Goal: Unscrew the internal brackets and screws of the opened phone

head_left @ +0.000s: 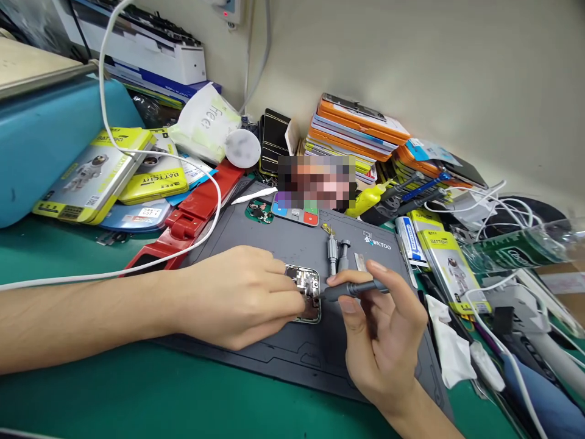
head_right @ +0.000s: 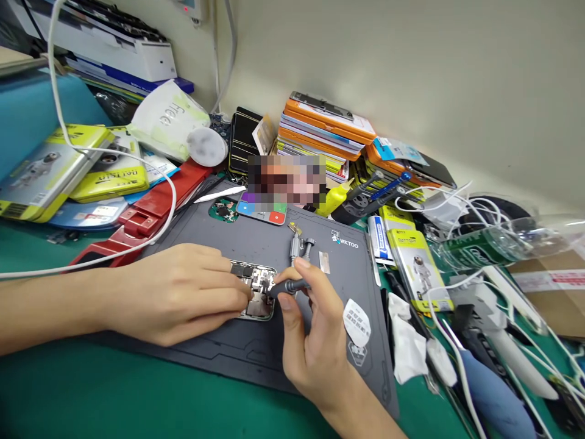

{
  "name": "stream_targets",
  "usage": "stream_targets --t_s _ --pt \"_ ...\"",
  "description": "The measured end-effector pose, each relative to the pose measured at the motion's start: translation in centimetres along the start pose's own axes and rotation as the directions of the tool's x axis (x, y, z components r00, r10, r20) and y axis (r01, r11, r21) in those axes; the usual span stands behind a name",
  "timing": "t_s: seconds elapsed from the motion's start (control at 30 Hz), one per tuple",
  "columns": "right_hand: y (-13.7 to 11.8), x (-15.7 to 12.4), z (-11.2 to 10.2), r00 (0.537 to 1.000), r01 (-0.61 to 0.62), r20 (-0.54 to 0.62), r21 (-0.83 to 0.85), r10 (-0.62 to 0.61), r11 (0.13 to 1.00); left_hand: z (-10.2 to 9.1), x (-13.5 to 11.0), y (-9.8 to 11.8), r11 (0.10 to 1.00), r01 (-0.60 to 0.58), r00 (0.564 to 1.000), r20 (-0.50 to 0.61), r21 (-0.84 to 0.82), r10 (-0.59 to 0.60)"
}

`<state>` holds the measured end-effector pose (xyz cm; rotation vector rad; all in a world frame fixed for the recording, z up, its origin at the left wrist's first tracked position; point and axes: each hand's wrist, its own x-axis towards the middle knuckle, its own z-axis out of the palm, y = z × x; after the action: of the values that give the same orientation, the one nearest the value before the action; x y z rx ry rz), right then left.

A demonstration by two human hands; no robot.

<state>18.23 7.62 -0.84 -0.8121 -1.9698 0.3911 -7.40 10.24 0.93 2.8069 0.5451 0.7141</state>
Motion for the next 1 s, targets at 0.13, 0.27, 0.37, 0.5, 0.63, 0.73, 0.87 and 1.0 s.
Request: stream_targets --t_s 0.13,0.27,0.37,0.5,0.63,0.73,0.87,1.0 --pt "0.01 -0.17 0.16 1.0 0.001 0.013 -0.004 -0.001 1.0 0.0 -0.15 0.59 0.998 -0.03 1.0 -0.004 0.054 0.03" --pt "0.09 -0.14 0.19 1.0 -0.02 0.017 -0.03 0.021 0.999 0.0 -0.13 0.57 0.999 -0.027 1.0 -0.001 0.046 0.027" --pt "0.14 -0.16 0.16 0.999 -0.022 0.026 -0.025 0.022 0.999 -0.03 -0.11 0.53 0.999 -0.026 1.0 0.005 0.039 0.026" --pt "0.09 -0.19 0.08 0.999 -0.03 0.04 -0.012 0.03 0.999 -0.06 -0.13 0.58 0.999 -0.021 1.0 0.009 0.037 0.021" --pt "0.06 -0.22 -0.03 0.998 -0.022 0.053 -0.013 0.022 1.0 -0.11 -0.18 0.5 1.0 -0.017 1.0 0.007 0.025 0.016" --pt "0.12 -0.14 -0.09 0.998 -0.004 0.067 -0.016 0.005 1.0 -0.1 -0.18 0.39 1.0 -0.019 1.0 0.009 0.012 0.019" --pt "0.29 0.25 -0.18 0.992 0.092 0.091 -0.048 -0.088 0.995 -0.02 -0.14 0.35 1.0 -0.023 1.0 0.008 0.002 0.023" --pt "0.29 0.57 -0.29 0.989 0.114 0.101 -0.06 -0.107 0.992 -0.13 -0.02 0.39 0.999 -0.026 1.0 0.004 -0.02 0.026"
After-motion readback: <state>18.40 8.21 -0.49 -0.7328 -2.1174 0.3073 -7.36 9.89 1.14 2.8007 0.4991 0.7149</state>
